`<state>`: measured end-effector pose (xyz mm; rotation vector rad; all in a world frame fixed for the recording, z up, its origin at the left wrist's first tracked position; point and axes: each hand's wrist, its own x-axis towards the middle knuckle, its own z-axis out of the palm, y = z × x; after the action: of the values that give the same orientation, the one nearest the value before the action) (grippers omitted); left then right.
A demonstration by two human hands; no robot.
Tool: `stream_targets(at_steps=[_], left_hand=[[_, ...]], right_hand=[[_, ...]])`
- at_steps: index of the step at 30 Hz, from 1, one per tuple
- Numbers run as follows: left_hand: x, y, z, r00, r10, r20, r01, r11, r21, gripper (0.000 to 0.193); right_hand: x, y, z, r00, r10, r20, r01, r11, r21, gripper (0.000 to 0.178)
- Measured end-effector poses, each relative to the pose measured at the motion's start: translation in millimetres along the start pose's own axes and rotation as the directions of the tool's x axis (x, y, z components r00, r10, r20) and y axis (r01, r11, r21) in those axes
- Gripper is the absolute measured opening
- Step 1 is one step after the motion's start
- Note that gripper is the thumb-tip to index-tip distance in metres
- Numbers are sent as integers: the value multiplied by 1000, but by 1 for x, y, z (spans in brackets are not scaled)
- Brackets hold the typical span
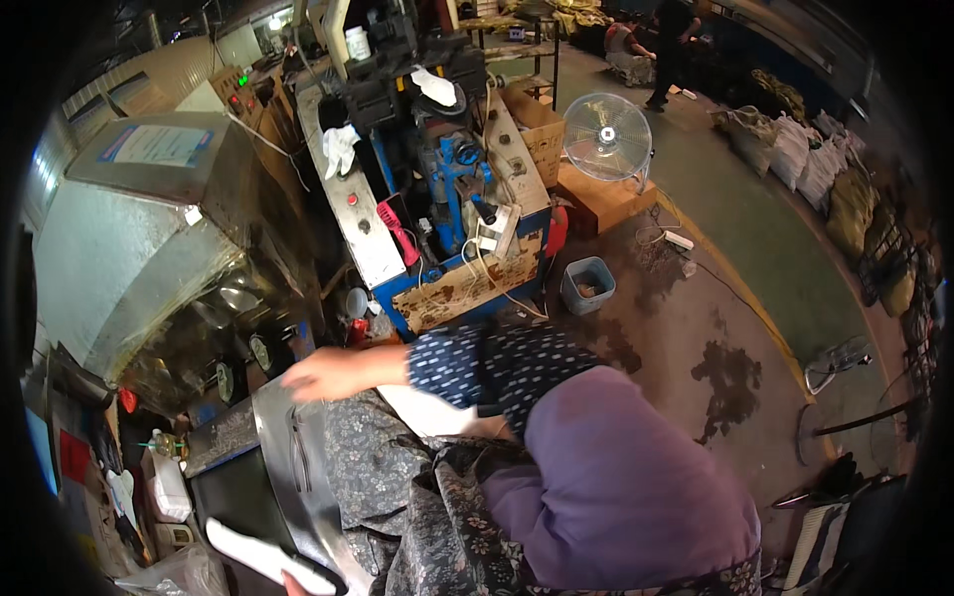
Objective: Assembling and preparing shoe components on a production line.
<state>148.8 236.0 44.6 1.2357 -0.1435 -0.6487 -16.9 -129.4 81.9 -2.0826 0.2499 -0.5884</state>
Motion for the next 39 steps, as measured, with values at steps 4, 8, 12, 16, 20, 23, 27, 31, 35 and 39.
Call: stream_targets(at_steps=[4, 8, 12, 16, 20, 23, 27, 31, 35, 39], left_hand=[[2, -25, 81, 998, 47, 52, -62, 931, 360, 65], [-12, -20, 143, 789, -35, 613, -273, 874, 402, 103], [4, -31, 194, 735, 130, 665, -492, 778, 392, 84], [20, -49, 208, 803, 133, 581, -440, 789, 428, 75], [28, -65, 204, 850, 118, 513, -354, 850, 391, 76], [35, -78, 199, 874, 129, 468, -320, 878, 355, 68], [50, -88, 191, 887, 137, 441, -336, 846, 413, 62], [64, -81, 185, 904, 33, 425, -248, 852, 462, 55], [73, -74, 187, 890, -35, 454, -225, 834, 504, 61], [74, -76, 179, 871, -133, 473, -38, 941, 336, 59]], right_hand=[[27, -82, 9, 992, -116, -53, 125, 965, 228, 59], [-13, -85, -2, 945, -73, -320, 45, 995, -93, 34], [-50, -54, 9, 977, 43, 208, 0, 979, -206, 30], [-46, -31, 2, 991, -103, 86, 108, 993, -47, 31], [-41, -24, 5, 994, -21, 106, 27, 998, -55, 27], [-39, -11, 23, 996, 65, 60, -56, 988, -144, 23], [-39, 15, 45, 1000, 9, 23, -6, 993, -119, 34], [-76, 20, 51, 958, 284, 49, -288, 944, 163, 55], [-122, 28, 38, 906, 419, 49, -417, 907, -54, 22], [-123, 53, 36, 844, 524, 110, -528, 779, 338, 35]])
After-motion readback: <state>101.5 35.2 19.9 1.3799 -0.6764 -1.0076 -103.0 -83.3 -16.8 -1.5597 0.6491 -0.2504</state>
